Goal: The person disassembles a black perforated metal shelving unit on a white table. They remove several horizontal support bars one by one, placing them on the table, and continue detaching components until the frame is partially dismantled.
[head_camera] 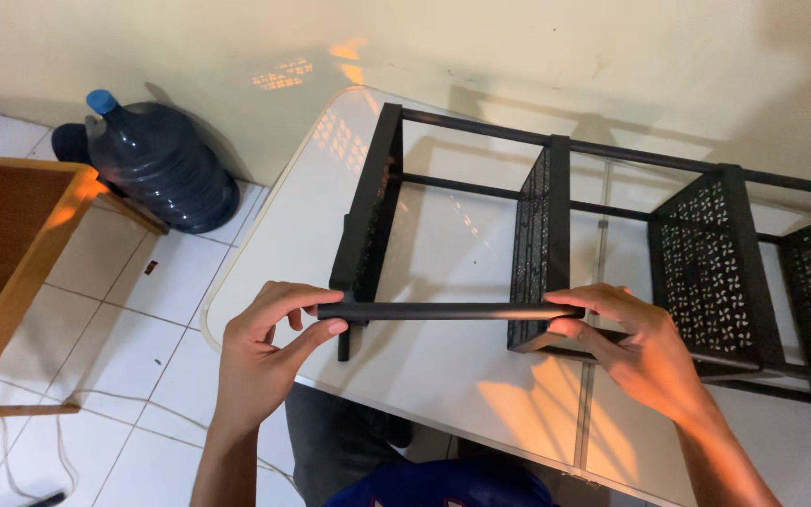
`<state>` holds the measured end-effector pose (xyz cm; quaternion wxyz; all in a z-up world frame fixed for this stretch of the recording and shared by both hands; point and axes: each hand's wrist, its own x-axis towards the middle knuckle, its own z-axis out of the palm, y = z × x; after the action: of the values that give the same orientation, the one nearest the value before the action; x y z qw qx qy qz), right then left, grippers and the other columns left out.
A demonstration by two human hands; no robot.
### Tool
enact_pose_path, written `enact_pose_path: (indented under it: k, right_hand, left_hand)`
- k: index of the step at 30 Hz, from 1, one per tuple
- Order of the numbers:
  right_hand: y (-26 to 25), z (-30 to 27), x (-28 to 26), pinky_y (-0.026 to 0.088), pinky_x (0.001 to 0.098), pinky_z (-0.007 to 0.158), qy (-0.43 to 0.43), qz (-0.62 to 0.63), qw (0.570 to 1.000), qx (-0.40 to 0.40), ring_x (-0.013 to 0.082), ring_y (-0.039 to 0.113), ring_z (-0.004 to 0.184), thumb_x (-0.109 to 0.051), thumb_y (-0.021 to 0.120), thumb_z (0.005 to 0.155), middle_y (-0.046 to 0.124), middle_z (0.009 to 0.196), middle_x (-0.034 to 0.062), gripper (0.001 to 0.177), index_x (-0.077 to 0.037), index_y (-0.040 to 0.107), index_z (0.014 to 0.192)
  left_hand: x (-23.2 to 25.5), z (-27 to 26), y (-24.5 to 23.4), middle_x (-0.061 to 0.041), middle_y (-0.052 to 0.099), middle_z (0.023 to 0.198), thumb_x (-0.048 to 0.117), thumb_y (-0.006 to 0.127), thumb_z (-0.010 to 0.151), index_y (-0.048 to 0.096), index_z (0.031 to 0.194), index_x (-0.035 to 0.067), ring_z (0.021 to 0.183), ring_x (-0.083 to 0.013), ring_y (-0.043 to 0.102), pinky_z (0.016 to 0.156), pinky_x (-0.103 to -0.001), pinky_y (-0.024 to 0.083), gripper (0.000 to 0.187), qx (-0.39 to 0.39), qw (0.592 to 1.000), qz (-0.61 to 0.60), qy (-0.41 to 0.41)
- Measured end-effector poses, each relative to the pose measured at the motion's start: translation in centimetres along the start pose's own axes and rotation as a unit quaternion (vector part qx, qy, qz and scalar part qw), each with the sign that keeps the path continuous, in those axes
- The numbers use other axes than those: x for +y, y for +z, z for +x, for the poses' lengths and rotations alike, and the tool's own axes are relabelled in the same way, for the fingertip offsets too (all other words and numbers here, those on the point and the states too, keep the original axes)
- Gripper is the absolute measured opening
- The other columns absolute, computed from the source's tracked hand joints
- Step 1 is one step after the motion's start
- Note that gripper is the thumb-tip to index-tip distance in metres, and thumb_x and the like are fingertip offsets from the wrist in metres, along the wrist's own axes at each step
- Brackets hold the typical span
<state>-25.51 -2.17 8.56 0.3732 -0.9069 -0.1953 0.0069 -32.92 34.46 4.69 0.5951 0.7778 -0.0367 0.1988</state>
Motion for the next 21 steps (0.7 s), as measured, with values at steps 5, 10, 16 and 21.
enact_pose_path:
  k: [5,10,16,21]
  right_hand:
    - [1.0,0.7,-0.4,0.055,0.0307,0.087,-0.025,0.002,1.0,-0.004,0.0162,0.073,0.095,-0.015,0.079,0.082,0.079,0.108,0.005,0.035,-0.012,0.077,0.117]
    - [1.3,1.7,-0.8,0.056,0.0274,0.077,-0.036,0.042,0.998,-0.022,0.0139,0.07,0.088,-0.009,0.077,0.083,0.078,0.106,0.0043,0.036,-0.011,0.076,0.119]
    - [1.8,3.0,-1.8,0.055,0.0263,0.076,-0.069,0.041,0.997,-0.018,0.0125,0.067,0.088,-0.004,0.078,0.083,0.076,0.106,0.0047,0.036,-0.009,0.076,0.119]
    - [2.7,5.1,-3.4,0.054,0.0256,0.077,-0.119,0.069,0.99,-0.022,0.0109,0.066,0.09,-0.003,0.075,0.087,0.073,0.107,0.0041,0.035,-0.007,0.073,0.121]
  left_hand:
    - [-1.7,-2.3,-0.8,-0.003,0.077,0.1,0.006,0.084,0.08,0.079,0.106,0.007,0.089,-0.013,0.06,0.073,-0.027,0.044,0.027,0.031,0.998,-0.037,-0.037]
    - [-2.9,-4.1,-1.5,-0.004,0.077,0.101,0.004,0.084,0.08,0.079,0.106,0.007,0.089,-0.0126,0.061,0.073,-0.027,0.044,0.027,0.054,0.996,-0.042,-0.05]
    - [-3.8,-5.8,-1.8,-0.004,0.077,0.1,0.004,0.084,0.078,0.079,0.103,0.007,0.089,-0.0126,0.062,0.074,-0.028,0.045,0.025,0.064,0.994,-0.055,-0.076]
    - [-4.4,-7.7,-2.0,-0.004,0.077,0.094,0.007,0.086,0.075,0.08,0.097,0.006,0.086,-0.0136,0.063,0.072,-0.029,0.045,0.022,0.067,0.984,-0.038,-0.161]
